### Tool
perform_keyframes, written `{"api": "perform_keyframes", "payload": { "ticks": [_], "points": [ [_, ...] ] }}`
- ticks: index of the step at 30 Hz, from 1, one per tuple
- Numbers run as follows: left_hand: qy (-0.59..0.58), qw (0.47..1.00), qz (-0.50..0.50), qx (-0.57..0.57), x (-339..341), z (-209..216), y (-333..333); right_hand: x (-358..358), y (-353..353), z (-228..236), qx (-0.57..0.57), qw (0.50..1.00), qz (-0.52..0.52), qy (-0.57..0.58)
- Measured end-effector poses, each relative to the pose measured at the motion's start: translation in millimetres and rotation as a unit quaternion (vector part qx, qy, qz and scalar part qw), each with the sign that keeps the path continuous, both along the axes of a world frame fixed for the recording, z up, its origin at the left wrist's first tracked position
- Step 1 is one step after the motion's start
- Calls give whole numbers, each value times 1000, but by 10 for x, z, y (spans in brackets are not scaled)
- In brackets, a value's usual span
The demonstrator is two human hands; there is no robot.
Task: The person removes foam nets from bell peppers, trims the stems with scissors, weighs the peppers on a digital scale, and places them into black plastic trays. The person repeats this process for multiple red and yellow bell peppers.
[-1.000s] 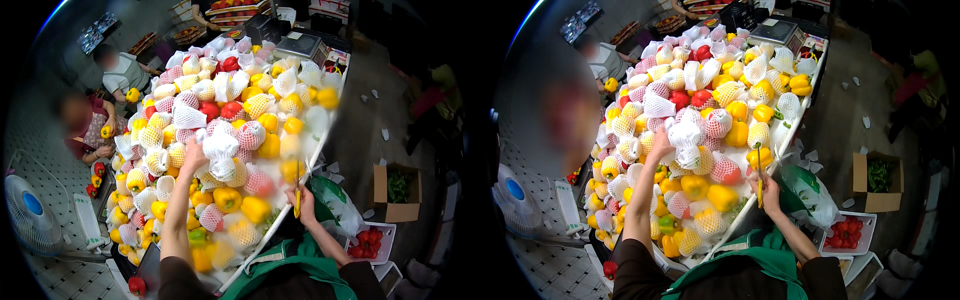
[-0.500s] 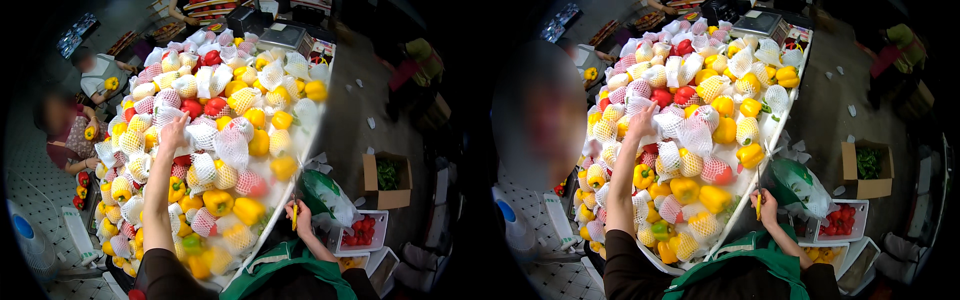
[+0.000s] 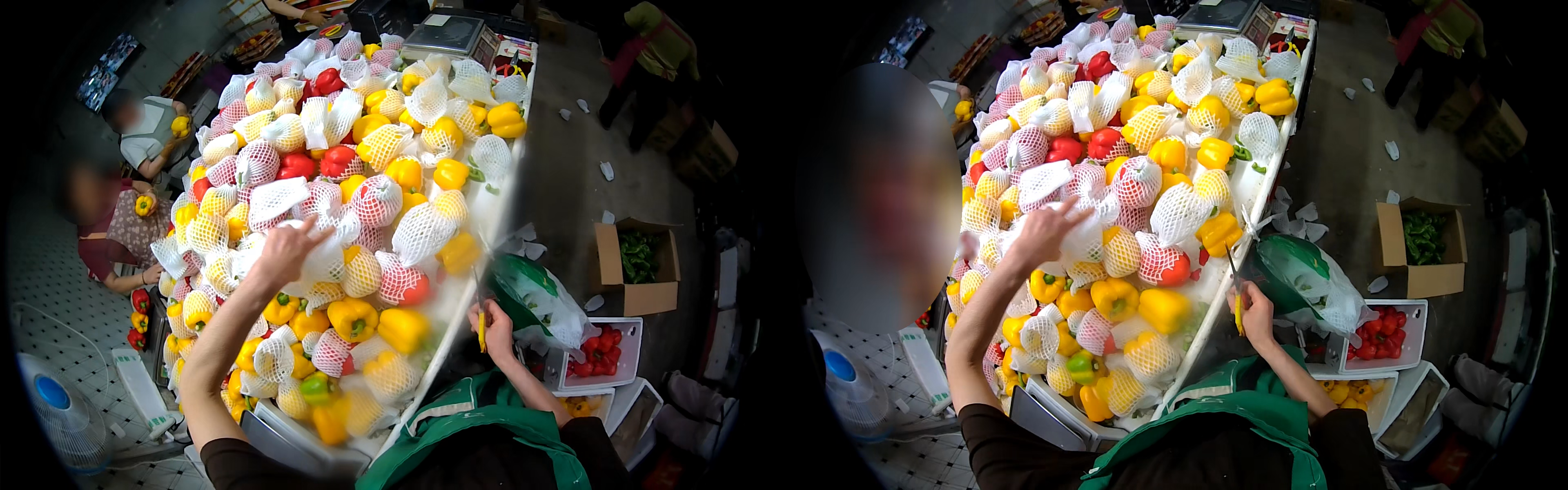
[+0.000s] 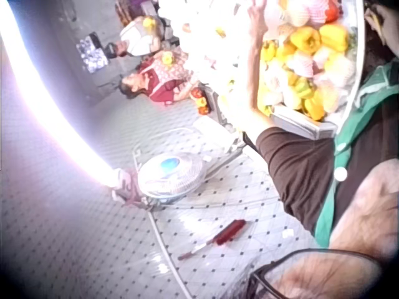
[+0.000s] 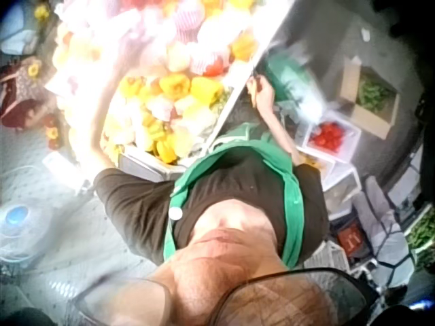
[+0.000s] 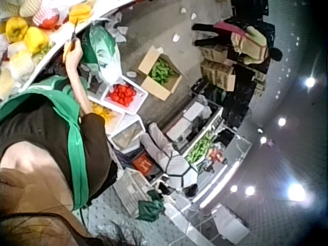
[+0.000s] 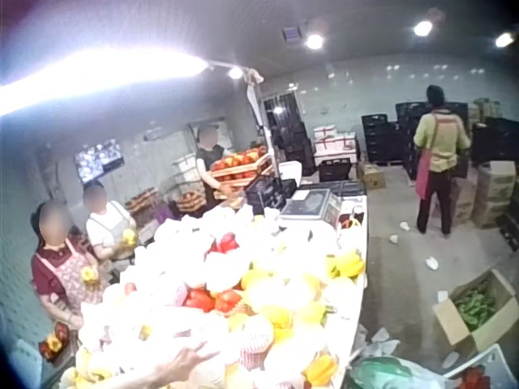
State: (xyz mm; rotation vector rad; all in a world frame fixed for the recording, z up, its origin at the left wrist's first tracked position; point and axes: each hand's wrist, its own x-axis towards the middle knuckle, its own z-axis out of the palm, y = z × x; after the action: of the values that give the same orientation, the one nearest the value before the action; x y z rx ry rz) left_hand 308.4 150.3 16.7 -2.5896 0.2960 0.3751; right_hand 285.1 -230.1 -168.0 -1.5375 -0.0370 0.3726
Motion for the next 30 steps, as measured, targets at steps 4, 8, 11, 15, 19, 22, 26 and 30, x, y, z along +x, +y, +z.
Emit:
{"api": "perform_keyframes", "payload": {
  "ticks": [4, 8, 11, 15, 19, 22, 26, 30],
  "points": [
    [52, 997, -20, 49, 202, -411, -64, 187, 112, -12, -25, 998, -2, -53],
    [87, 993, -63, 46, 416, -560, 30, 251, 120, 26, -22, 999, -17, -35],
    [119, 992, -40, 12, 500, -475, -84, 234, 129, 51, -29, 999, -20, -8],
    [86, 986, -61, -130, 432, -564, 135, 131, 83, 43, -17, 1000, -23, -4],
    [-2, 987, 8, -160, 281, -382, 294, 56, -93, -112, -20, 1000, -20, -5],
    [-229, 924, 98, -292, 208, 148, 516, 42, -190, -49, -5, 1000, -28, 6],
    [-403, 842, 165, -318, -24, 576, 942, 30, -153, -83, 31, 999, -34, 11],
    [-385, 784, 204, -443, -141, 739, 786, 9, -147, -23, 45, 999, -20, 1]
  ]
}}
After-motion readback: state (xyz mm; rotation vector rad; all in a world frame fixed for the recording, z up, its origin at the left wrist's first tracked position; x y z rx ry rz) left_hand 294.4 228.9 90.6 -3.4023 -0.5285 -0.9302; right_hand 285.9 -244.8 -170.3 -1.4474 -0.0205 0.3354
